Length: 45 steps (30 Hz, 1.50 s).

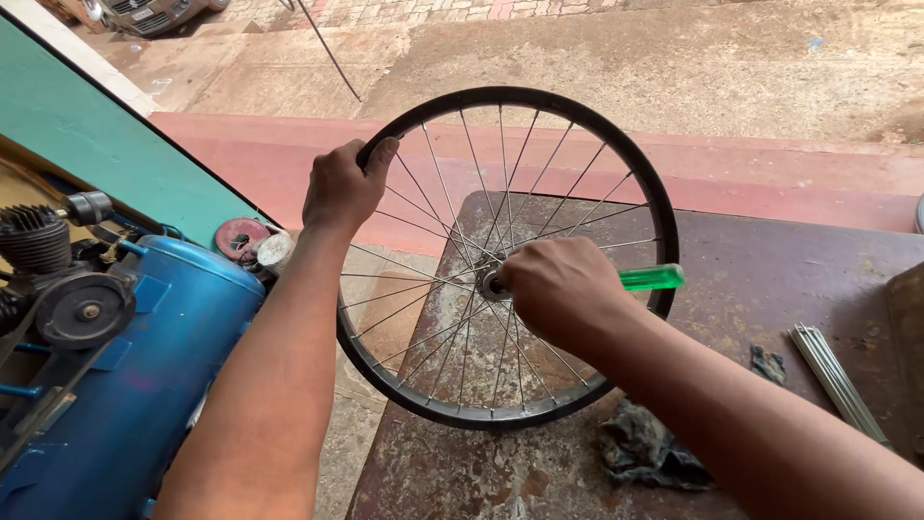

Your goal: Repairing a bicycle wheel by cleaning the hub and applying grease.

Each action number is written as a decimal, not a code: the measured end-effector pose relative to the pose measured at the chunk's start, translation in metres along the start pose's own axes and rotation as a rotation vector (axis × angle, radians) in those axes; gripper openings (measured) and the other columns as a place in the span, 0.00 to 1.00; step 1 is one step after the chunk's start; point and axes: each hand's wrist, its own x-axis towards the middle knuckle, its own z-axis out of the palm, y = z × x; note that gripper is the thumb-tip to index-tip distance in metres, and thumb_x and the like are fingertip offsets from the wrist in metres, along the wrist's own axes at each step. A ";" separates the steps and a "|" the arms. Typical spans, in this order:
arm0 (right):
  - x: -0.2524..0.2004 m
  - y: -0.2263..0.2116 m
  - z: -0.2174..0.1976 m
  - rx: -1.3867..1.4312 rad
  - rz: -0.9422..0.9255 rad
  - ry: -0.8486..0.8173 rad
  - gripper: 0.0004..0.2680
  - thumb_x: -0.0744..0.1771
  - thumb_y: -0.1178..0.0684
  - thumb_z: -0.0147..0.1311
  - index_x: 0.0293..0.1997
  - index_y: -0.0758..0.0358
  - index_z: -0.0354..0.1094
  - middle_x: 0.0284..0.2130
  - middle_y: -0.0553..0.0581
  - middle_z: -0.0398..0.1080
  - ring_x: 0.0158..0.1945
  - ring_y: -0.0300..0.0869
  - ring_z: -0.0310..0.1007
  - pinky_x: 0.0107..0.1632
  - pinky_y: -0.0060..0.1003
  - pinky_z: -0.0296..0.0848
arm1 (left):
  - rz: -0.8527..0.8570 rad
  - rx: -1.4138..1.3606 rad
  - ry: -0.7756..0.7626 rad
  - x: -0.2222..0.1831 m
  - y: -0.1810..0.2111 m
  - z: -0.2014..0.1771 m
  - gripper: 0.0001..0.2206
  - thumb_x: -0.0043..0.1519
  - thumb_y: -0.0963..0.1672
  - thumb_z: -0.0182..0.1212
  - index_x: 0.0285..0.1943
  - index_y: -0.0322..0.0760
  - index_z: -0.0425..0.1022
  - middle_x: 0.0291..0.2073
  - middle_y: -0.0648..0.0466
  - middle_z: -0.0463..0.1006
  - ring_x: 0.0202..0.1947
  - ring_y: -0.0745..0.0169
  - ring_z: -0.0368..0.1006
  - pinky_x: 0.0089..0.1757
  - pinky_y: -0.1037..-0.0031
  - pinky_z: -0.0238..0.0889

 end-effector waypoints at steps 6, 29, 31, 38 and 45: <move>-0.009 -0.008 0.014 0.592 0.267 0.046 0.10 0.70 0.56 0.47 0.46 0.50 0.79 0.34 0.52 0.80 0.25 0.35 0.69 0.29 0.32 0.69 | -0.063 0.014 0.010 -0.001 -0.002 0.002 0.30 0.66 0.62 0.54 0.30 0.34 0.76 0.21 0.45 0.78 0.26 0.43 0.78 0.30 0.53 0.67; -0.119 -0.024 0.081 1.891 0.569 0.285 0.20 0.68 0.60 0.42 0.71 0.53 0.62 0.27 0.51 0.65 0.21 0.33 0.55 0.21 0.31 0.58 | 0.037 0.012 0.054 -0.019 0.042 -0.017 0.26 0.67 0.60 0.56 0.34 0.36 0.79 0.20 0.45 0.78 0.26 0.41 0.79 0.29 0.52 0.69; -0.126 -0.018 0.077 1.979 0.548 0.257 0.21 0.68 0.62 0.40 0.72 0.53 0.60 0.26 0.50 0.62 0.20 0.33 0.53 0.20 0.30 0.56 | 0.048 0.013 0.040 -0.019 0.043 -0.017 0.27 0.67 0.60 0.56 0.34 0.36 0.79 0.20 0.45 0.78 0.26 0.42 0.79 0.29 0.52 0.69; -0.148 0.001 0.096 2.134 0.518 0.174 0.21 0.70 0.59 0.36 0.74 0.51 0.54 0.24 0.50 0.55 0.20 0.34 0.51 0.23 0.32 0.55 | 0.059 0.021 0.054 -0.021 0.043 -0.013 0.27 0.67 0.61 0.56 0.35 0.37 0.79 0.21 0.45 0.78 0.27 0.41 0.79 0.30 0.52 0.70; -0.146 0.002 0.087 2.023 0.609 0.187 0.23 0.69 0.56 0.46 0.76 0.41 0.52 0.22 0.51 0.58 0.20 0.34 0.51 0.22 0.33 0.56 | 0.059 0.040 0.082 -0.021 0.032 -0.011 0.28 0.66 0.62 0.54 0.34 0.37 0.79 0.20 0.47 0.78 0.27 0.43 0.79 0.28 0.53 0.69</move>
